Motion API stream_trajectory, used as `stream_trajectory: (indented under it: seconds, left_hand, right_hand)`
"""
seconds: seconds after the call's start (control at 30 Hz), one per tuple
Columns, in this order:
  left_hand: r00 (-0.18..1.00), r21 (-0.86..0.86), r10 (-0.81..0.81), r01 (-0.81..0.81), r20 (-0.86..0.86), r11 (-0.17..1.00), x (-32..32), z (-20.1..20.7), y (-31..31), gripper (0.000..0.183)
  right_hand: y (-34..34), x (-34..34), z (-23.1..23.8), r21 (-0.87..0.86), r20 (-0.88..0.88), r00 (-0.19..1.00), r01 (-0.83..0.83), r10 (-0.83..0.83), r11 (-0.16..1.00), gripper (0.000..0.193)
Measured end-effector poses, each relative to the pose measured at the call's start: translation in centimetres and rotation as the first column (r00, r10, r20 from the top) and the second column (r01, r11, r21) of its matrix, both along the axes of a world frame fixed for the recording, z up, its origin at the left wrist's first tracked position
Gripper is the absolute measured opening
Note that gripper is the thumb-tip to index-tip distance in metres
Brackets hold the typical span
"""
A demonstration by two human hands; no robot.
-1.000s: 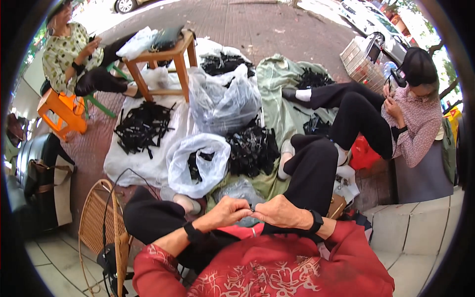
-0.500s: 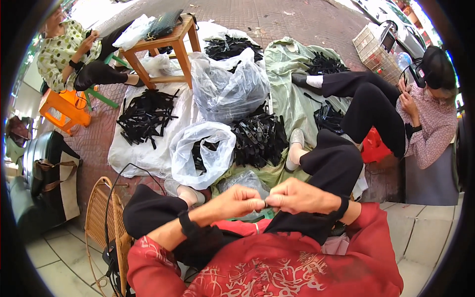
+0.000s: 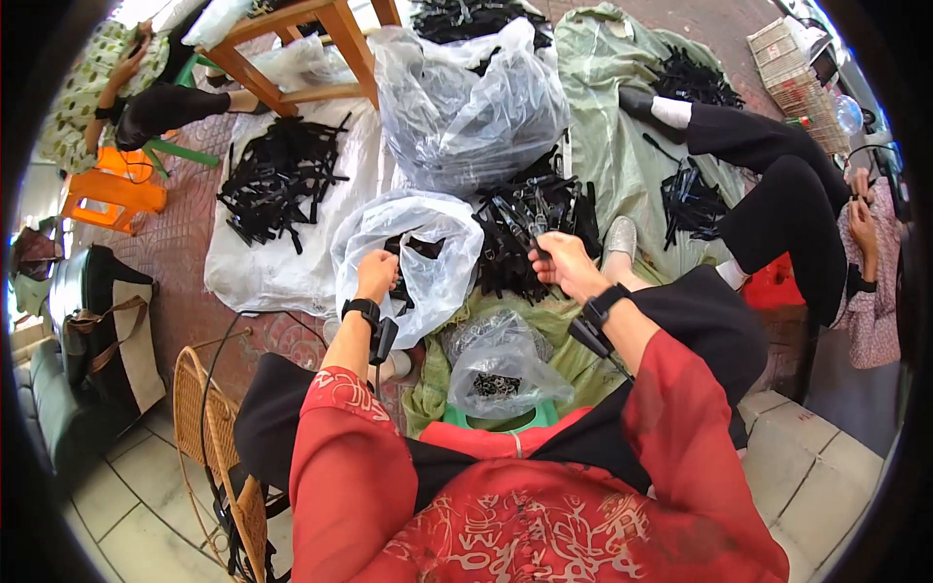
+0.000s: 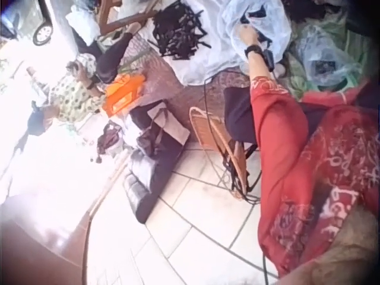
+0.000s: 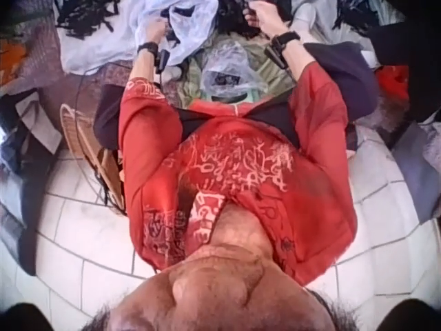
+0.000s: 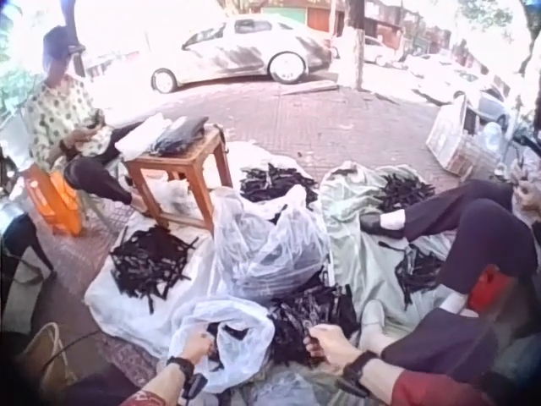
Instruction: Manually sorting and organizing black shoe components on a sidewalk.
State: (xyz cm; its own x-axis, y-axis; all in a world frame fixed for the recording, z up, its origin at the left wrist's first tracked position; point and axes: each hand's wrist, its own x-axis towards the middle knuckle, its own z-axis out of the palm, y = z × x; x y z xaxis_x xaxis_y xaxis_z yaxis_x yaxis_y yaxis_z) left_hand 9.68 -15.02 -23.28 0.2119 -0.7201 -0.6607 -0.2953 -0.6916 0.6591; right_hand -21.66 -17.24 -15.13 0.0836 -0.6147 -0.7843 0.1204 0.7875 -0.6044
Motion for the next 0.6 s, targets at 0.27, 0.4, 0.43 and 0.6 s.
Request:
stream_trajectory:
  seconds: [0.27, 0.4, 0.43, 0.6]
  left_hand:
    - [0.808, -0.141, -0.242, 0.369, 0.538, 0.919, -1.2, -5.7, 6.6, 0.036]
    - [0.842, 0.077, -0.273, 0.269, 0.465, 0.960, -2.1, -4.6, 6.1, 0.027]
    - [0.846, 0.074, -0.269, 0.266, 0.461, 0.961, -2.2, -4.8, 6.1, 0.027]
    - [0.869, 0.019, -0.181, 0.195, 0.461, 0.981, -2.4, -5.7, 6.1, 0.018]
  right_hand:
    - [0.2, 0.5, 0.2, 0.038, -0.569, 0.640, -0.607, 0.517, 0.794, 0.029]
    - [5.1, 4.7, 2.4, -0.045, 0.156, 0.033, -0.998, 0.987, 0.040, 0.022]
    - [7.5, 5.8, 2.2, -0.089, 0.155, -0.092, -0.993, 0.984, -0.079, 0.018]
    - [18.7, 6.2, -4.6, -0.064, -0.749, 0.018, -0.997, 0.663, -0.045, 0.019]
